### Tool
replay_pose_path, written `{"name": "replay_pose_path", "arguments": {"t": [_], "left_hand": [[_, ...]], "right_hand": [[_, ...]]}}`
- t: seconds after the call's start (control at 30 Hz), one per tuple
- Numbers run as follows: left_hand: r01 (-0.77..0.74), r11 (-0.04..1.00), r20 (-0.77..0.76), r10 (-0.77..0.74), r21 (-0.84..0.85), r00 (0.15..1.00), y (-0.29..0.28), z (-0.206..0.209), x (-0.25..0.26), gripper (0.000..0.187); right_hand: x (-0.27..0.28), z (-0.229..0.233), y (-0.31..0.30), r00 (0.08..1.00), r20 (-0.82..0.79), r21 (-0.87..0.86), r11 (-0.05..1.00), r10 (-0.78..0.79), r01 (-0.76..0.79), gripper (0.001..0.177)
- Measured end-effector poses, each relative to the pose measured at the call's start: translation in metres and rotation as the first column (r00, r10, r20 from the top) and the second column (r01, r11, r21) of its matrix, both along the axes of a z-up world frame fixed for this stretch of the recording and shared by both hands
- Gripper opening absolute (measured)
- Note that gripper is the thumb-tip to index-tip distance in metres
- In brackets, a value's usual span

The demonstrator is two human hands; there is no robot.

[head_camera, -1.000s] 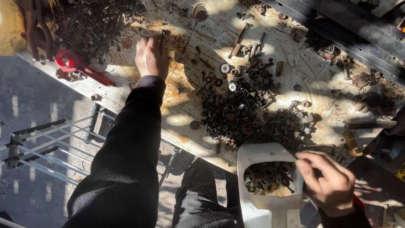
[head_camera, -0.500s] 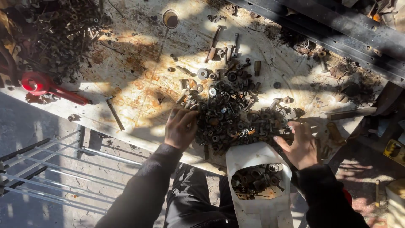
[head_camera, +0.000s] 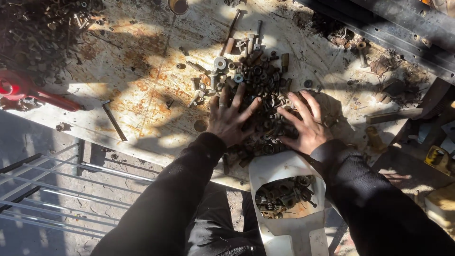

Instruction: The person sorts a pile of mixed metal hardware, including bolts, nuts, and washers, on a workbench. They pick up handfuls of the parts and place them into a white plastic container, repeating the process until the pile is cleared.

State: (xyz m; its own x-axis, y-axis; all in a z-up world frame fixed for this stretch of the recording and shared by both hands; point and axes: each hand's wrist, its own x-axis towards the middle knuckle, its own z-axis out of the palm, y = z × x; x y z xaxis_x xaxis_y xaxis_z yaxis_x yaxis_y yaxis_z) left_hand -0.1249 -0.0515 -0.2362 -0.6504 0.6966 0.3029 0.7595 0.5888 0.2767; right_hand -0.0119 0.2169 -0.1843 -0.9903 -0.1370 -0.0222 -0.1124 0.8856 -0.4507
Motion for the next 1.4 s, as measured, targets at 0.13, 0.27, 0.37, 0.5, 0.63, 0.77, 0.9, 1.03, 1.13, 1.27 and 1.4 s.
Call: {"name": "replay_pose_path", "arguments": {"t": [0.13, 0.27, 0.37, 0.5, 0.63, 0.77, 0.9, 1.03, 1.13, 1.27, 1.4], "left_hand": [[-0.051, 0.999, -0.026, 0.051, 0.017, 0.998, 0.021, -0.037, -0.013, 0.074], [0.050, 0.995, 0.150, -0.037, -0.090, 0.988, 0.021, -0.065, -0.028, 0.067], [-0.052, 0.998, 0.287, 0.058, -0.026, 0.956, 0.018, -0.029, -0.048, 0.053], [-0.207, 0.978, 0.529, 0.193, -0.033, 0.826, 0.013, -0.016, -0.057, 0.052], [-0.260, 0.824, 0.681, -0.194, 0.504, 0.706, 0.000, 0.053, -0.039, 0.033], [-0.280, 0.719, 0.727, -0.437, 0.636, 0.530, 0.003, 0.135, 0.023, 0.023], [-0.159, 0.717, 0.665, -0.507, 0.679, 0.549, 0.023, 0.191, 0.088, 0.031], [0.061, 0.757, 0.475, -0.468, 0.650, 0.745, 0.030, 0.172, 0.129, 0.025], [0.142, 0.783, 0.339, -0.415, 0.605, 0.844, 0.031, 0.186, 0.126, 0.019], [0.185, 0.747, 0.387, -0.520, 0.638, 0.762, 0.033, 0.204, 0.133, 0.027], [0.210, 0.757, 0.636, -0.640, 0.619, 0.432, 0.016, 0.228, 0.133, 0.024]], "right_hand": [[0.007, -0.059, 0.021, 1.000, 0.016, 0.202, 0.979, 0.021, -0.024, 0.076], [0.002, -0.083, 0.016, 0.986, 0.059, 0.437, 0.892, -0.156, 0.115, 0.052], [0.003, -0.058, 0.015, 0.990, 0.020, 0.504, 0.857, -0.139, 0.110, 0.040], [-0.018, -0.033, 0.015, 0.963, -0.204, 0.423, 0.871, -0.177, 0.249, 0.013], [-0.028, -0.020, 0.014, 0.890, -0.195, 0.114, 0.892, -0.411, 0.437, 0.009], [-0.026, 0.055, -0.006, 0.838, 0.132, -0.151, 0.825, -0.529, 0.544, 0.018], [0.003, 0.129, -0.024, 0.893, 0.109, -0.333, 0.830, -0.436, 0.446, 0.029], [0.055, 0.166, -0.048, 0.850, 0.265, -0.483, 0.700, -0.455, 0.525, 0.026], [0.075, 0.180, -0.063, 0.821, 0.288, -0.527, 0.634, -0.492, 0.565, 0.027], [0.089, 0.176, -0.079, 0.773, 0.281, -0.591, 0.532, -0.569, 0.607, 0.027], [0.090, 0.190, -0.081, 0.796, 0.367, -0.602, 0.529, -0.482, 0.598, 0.014]]}}
